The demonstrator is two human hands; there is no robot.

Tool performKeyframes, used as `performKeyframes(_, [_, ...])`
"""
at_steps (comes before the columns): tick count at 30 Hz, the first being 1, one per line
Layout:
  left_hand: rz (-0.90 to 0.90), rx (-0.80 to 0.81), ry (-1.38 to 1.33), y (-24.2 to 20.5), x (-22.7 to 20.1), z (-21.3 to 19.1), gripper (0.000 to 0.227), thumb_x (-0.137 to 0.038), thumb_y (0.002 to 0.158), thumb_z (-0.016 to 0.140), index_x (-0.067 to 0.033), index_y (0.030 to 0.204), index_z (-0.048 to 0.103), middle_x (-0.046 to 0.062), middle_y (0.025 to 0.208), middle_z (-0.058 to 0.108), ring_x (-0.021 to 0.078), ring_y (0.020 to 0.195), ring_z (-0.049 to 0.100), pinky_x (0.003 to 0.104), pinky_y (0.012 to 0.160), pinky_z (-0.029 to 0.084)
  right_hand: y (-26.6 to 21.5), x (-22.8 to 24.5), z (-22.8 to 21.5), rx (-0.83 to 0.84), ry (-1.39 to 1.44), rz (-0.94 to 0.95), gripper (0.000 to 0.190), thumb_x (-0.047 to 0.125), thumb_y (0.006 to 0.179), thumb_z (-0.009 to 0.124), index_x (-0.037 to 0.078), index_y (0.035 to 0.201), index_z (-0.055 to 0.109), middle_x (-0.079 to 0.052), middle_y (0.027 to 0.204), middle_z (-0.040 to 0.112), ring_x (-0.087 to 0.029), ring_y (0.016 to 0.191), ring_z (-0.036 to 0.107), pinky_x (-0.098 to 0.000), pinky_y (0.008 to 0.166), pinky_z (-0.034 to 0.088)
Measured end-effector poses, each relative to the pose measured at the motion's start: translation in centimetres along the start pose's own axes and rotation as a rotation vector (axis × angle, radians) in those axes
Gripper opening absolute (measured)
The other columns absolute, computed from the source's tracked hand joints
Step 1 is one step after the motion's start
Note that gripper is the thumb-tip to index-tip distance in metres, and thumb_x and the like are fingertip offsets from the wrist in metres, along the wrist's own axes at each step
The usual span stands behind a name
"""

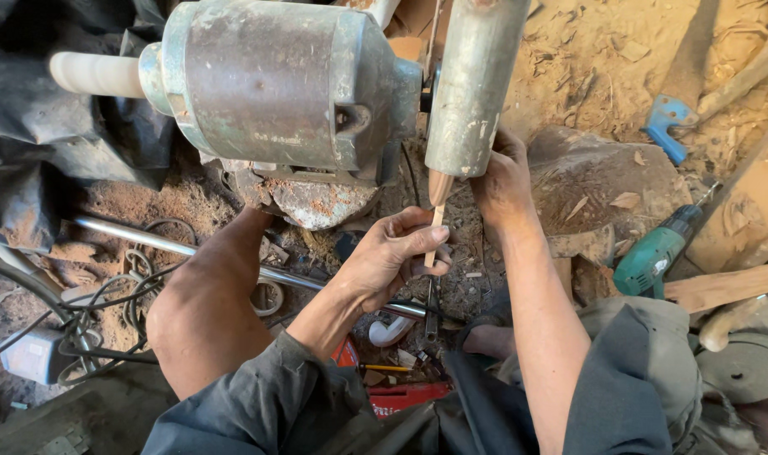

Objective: The person uses a belt sander to smooth and shape a curved wooden piece, then switches to an angle grinder with a sanding disc to further refine the surface. The person holds the wood with both hands and rotates it to access different areas.

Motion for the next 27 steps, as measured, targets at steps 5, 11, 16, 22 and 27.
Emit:
performKeyframes(5, [-0.006, -0.011, -0.031, 0.5, 0.0, 0.1, 0.038, -0.017, 0.093, 0.074, 0.0061, 0.120, 0.061, 0.009, 0.099, 0.069, 0.0150, 0.080, 0.072, 0.030, 0.071, 0.064, 0.4, -0.2, 0.1, -0.003, 0.010, 0.005, 0.025, -0.006, 0.094, 0.060, -0.007, 0.118, 0.067, -0.011, 0.107, 0.073, -0.017, 0.095, 0.071, -0.0307, 0.086, 0.058])
performKeyframes(11, [-0.014, -0.011, -0.044, 0.7, -0.2, 0.0, 0.038, -0.017, 0.093, 0.074, 0.0054, 0.120, 0.061, 0.009, 0.096, 0.068, 0.0167, 0.080, 0.072, 0.030, 0.071, 0.064, 0.4, -0.2, 0.3, 0.025, -0.009, -0.019, 0.022, -0.005, 0.097, 0.063, -0.006, 0.118, 0.067, -0.012, 0.105, 0.072, -0.017, 0.091, 0.070, -0.0317, 0.083, 0.060])
performKeyframes(16, [-0.020, -0.012, -0.016, 0.5, -0.4, 0.1, 0.039, -0.018, 0.093, 0.073, 0.0072, 0.121, 0.061, 0.009, 0.096, 0.068, 0.0163, 0.078, 0.072, 0.028, 0.073, 0.064, 0.1, -0.6, 0.3, -0.017, -0.004, -0.007, 0.022, -0.005, 0.097, 0.063, -0.006, 0.119, 0.066, -0.012, 0.103, 0.072, -0.016, 0.090, 0.071, -0.0315, 0.081, 0.062])
performKeyframes(22, [-0.014, 0.000, 0.002, 0.2, -0.5, 0.3, 0.040, -0.019, 0.095, 0.074, 0.0077, 0.121, 0.060, 0.009, 0.096, 0.067, 0.0154, 0.079, 0.071, 0.028, 0.074, 0.064, -0.1, -0.6, 0.5, 0.005, 0.026, -0.041, 0.022, -0.004, 0.101, 0.064, -0.008, 0.123, 0.065, -0.013, 0.108, 0.072, -0.017, 0.093, 0.071, -0.0314, 0.083, 0.060])
performKeyframes(27, [-0.032, -0.012, -0.015, 0.0, -0.3, 0.3, 0.040, -0.020, 0.093, 0.074, 0.0061, 0.121, 0.062, 0.008, 0.099, 0.067, 0.0154, 0.080, 0.072, 0.028, 0.074, 0.064, -0.4, -1.2, 0.2, -0.020, 0.050, -0.049, 0.030, -0.004, 0.097, 0.066, -0.006, 0.127, 0.064, -0.011, 0.114, 0.072, -0.016, 0.099, 0.070, -0.0314, 0.089, 0.058])
Point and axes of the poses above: each hand's wrist, its own y-axis towards the middle knuckle, its own z-axis out of the palm, x = y × z, the point moved 6 cm from there along y, towards the middle knuckle
